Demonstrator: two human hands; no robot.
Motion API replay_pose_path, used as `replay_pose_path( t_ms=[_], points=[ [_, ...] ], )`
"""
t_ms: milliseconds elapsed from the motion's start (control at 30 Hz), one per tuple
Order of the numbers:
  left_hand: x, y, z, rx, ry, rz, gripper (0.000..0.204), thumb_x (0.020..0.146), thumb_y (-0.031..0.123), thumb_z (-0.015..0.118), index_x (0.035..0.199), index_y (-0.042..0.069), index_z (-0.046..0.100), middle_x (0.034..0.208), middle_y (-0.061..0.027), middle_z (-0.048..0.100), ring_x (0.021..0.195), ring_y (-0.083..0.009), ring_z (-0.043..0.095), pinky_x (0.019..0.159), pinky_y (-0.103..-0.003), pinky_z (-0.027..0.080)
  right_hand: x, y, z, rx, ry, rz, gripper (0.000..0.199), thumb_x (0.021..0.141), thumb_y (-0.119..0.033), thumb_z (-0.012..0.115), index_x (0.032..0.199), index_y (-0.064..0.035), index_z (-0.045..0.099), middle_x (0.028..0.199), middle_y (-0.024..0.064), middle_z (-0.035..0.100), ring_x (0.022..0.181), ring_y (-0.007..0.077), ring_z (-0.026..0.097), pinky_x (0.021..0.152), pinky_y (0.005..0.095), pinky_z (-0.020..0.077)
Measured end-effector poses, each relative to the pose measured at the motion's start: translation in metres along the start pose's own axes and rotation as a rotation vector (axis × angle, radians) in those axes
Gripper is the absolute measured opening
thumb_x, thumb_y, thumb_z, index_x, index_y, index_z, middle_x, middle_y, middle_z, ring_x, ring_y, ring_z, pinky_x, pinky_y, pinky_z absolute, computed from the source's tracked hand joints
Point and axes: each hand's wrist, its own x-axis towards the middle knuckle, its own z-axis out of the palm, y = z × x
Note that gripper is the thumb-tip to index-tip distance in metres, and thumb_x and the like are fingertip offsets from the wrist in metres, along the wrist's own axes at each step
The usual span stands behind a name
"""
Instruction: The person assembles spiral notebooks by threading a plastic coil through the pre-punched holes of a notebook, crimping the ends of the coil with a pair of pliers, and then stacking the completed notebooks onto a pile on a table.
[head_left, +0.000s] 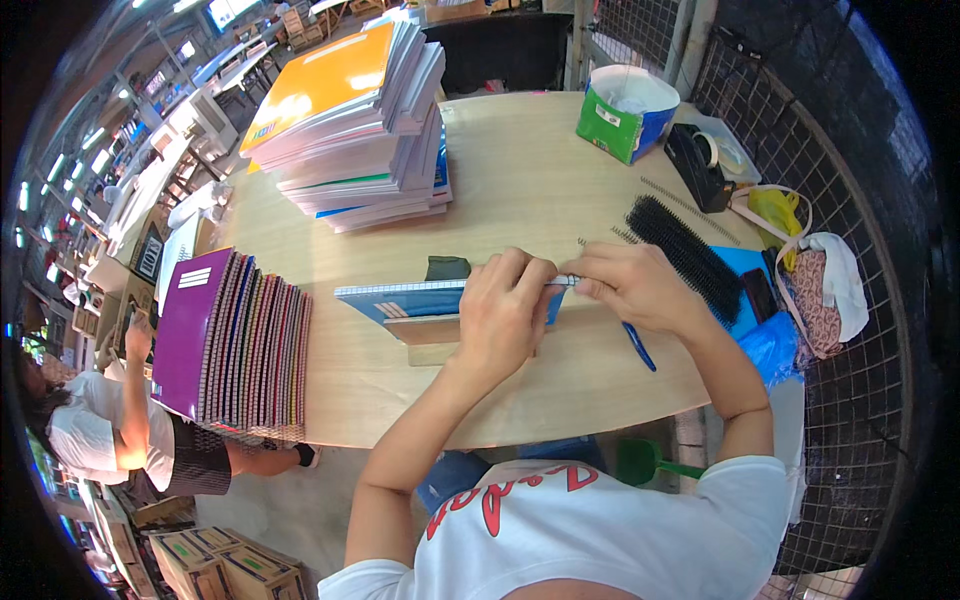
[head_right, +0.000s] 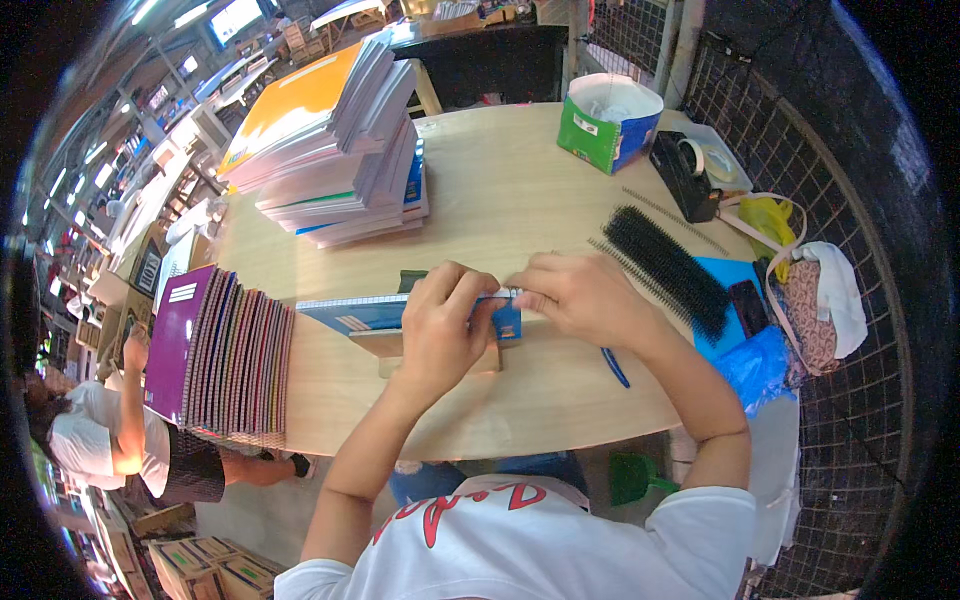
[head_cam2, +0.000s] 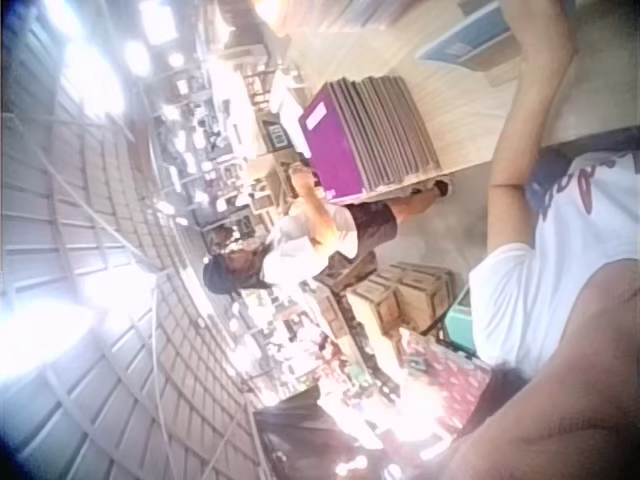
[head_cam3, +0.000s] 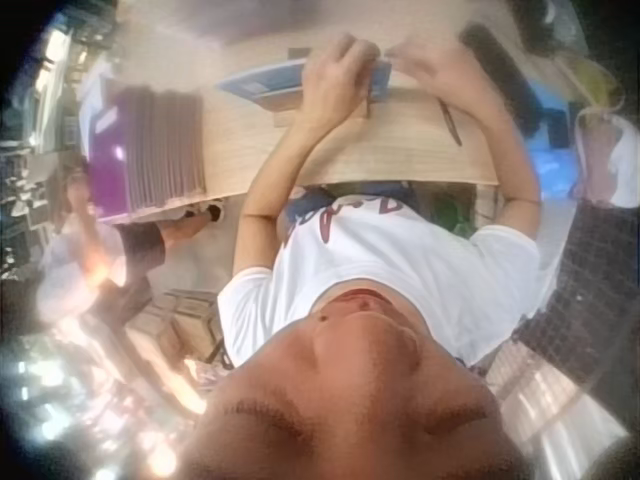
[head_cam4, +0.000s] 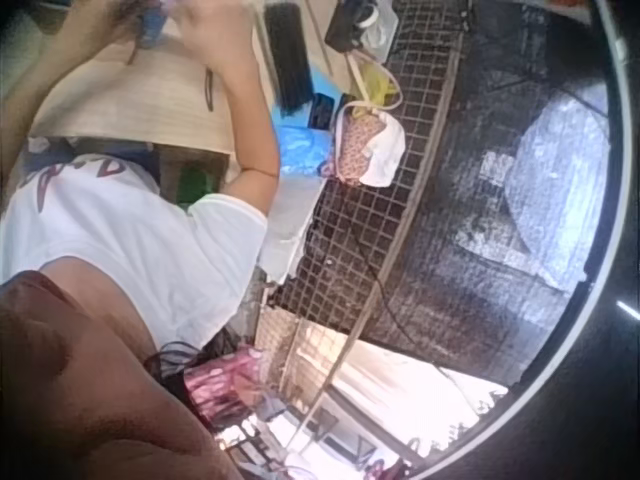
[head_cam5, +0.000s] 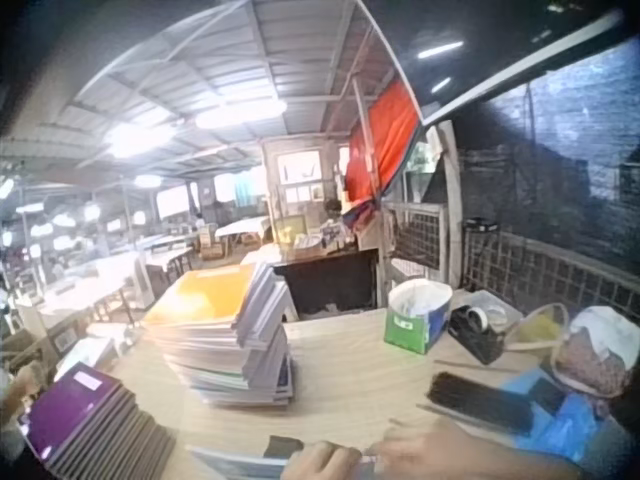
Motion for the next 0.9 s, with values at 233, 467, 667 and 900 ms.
replay_pose_path(
  t_ms=[233,467,667,900],
  points=[
    [0.002,0.009,-0.006,0.069,-0.053,0.038,0.015,0.079,0.021,0.074,0.09,0.014,0.065,0.093,-0.0013,0.063,0.077,-0.0214,0.057,0.071,-0.038,0.036,-0.08,-0.002,0.05,0.064,0.057,-0.223,0.034,0.086,-0.03,0.071,0.113,-0.0083,0.068,0.094,0.01,0.066,0.081,0.0311,0.062,0.068,0.0405,0.0502],
    [-0.008,0.012,0.0,0.159,-0.097,0.034,0.02,0.079,0.025,0.073,0.095,0.017,0.063,0.096,0.0032,0.062,0.078,-0.0174,0.055,0.073,-0.039,0.034,-0.025,0.058,0.12,0.455,0.362,0.315,0.028,0.089,-0.014,0.068,0.114,-0.0029,0.066,0.103,0.0149,0.064,0.092,0.0319,0.064,0.08,0.0375,0.053],
    [-0.012,0.013,-0.008,0.091,-0.128,0.038,0.021,0.078,0.026,0.073,0.095,0.018,0.063,0.096,0.003,0.061,0.08,-0.0182,0.055,0.074,-0.039,0.033,0.125,0.07,0.167,0.274,-0.13,-0.223,0.046,0.084,-0.024,0.072,0.128,-0.0169,0.062,0.131,0.0223,0.05,0.126,0.0402,0.046,0.101,0.0471,0.0449],
    [-0.014,0.01,-0.014,0.052,-0.153,0.071,0.021,0.079,0.031,0.074,0.092,0.017,0.064,0.092,0.0006,0.061,0.081,-0.0204,0.055,0.079,-0.039,0.034,0.139,0.04,0.167,0.083,-0.48,-0.173,0.056,0.077,-0.033,0.076,0.131,-0.0263,0.064,0.129,0.0241,0.048,0.119,0.0425,0.048,0.1,0.0448,0.0444]
  ],
)
